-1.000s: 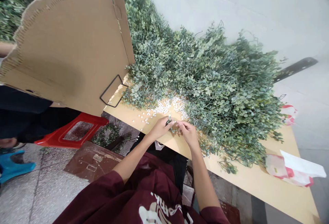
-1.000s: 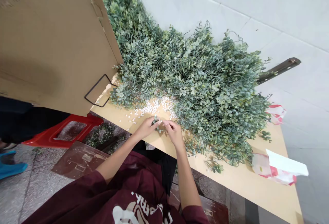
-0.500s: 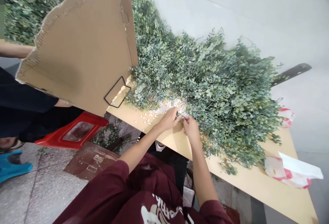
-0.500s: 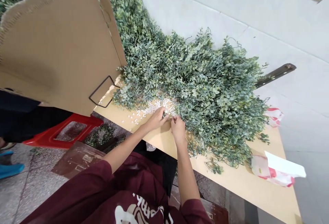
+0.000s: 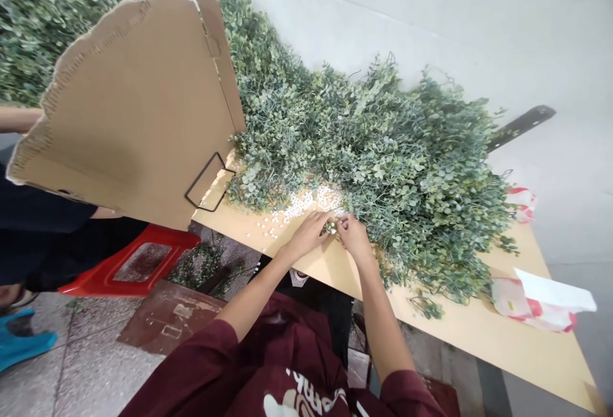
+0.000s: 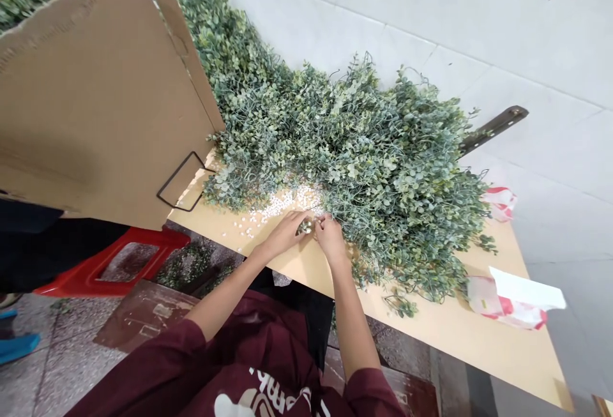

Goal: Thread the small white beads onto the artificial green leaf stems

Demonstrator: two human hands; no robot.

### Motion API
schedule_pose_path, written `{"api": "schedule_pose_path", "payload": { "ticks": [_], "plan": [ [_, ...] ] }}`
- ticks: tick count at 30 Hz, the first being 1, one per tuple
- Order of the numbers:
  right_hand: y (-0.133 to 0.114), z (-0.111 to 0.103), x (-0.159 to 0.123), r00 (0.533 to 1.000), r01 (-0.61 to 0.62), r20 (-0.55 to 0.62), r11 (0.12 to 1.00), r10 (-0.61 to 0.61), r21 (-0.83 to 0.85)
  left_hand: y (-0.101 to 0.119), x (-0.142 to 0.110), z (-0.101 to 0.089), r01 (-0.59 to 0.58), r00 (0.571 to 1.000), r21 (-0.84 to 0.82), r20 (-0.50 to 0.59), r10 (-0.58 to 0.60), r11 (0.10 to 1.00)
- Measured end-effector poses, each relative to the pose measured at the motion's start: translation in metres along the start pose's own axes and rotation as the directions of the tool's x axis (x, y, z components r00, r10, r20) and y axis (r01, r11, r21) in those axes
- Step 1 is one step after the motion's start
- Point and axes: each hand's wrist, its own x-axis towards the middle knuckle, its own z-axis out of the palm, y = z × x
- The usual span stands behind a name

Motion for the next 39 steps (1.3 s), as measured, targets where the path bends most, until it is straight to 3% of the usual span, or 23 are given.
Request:
{"api": "schedule_pose_path", "payload": {
  "ticks": [7,11,14,18,25,35,39],
  "plan": [
    [-0.001,-0.005,-0.007,0.998,-0.047,0.040,0.978,0.040,0.203,-0.003,-0.002,-0.002,0.002,1.000,-0.053,0.005,-0.002,0.999],
    [0.003,-0.005,-0.015,0.997,-0.067,0.058,0.917,0.048,0.392,-0.004,-0.005,-0.005,0.087,0.994,-0.157,-0.044,-0.095,0.984],
    [0.006,0.001,-0.019,0.999,-0.041,0.001,0.866,0.047,0.499,-0.002,-0.005,-0.007,0.152,0.982,-0.217,-0.074,-0.172,0.964],
    [0.004,0.009,-0.023,0.994,-0.004,-0.083,0.796,0.068,0.606,0.001,-0.004,-0.009,0.154,0.983,-0.224,-0.065,-0.172,0.962],
    [-0.005,0.010,-0.028,0.992,-0.035,-0.064,0.742,0.105,0.669,0.006,-0.003,-0.016,0.143,0.990,-0.270,0.025,-0.141,0.952],
    [0.002,0.014,-0.028,0.987,0.001,-0.114,0.706,0.112,0.708,0.004,-0.002,-0.012,0.150,0.988,-0.319,0.013,-0.154,0.936],
    [0.003,0.014,-0.028,0.983,0.013,-0.120,0.612,0.135,0.791,0.005,-0.001,-0.013,0.151,0.988,-0.339,0.016,-0.155,0.929]
  ]
}}
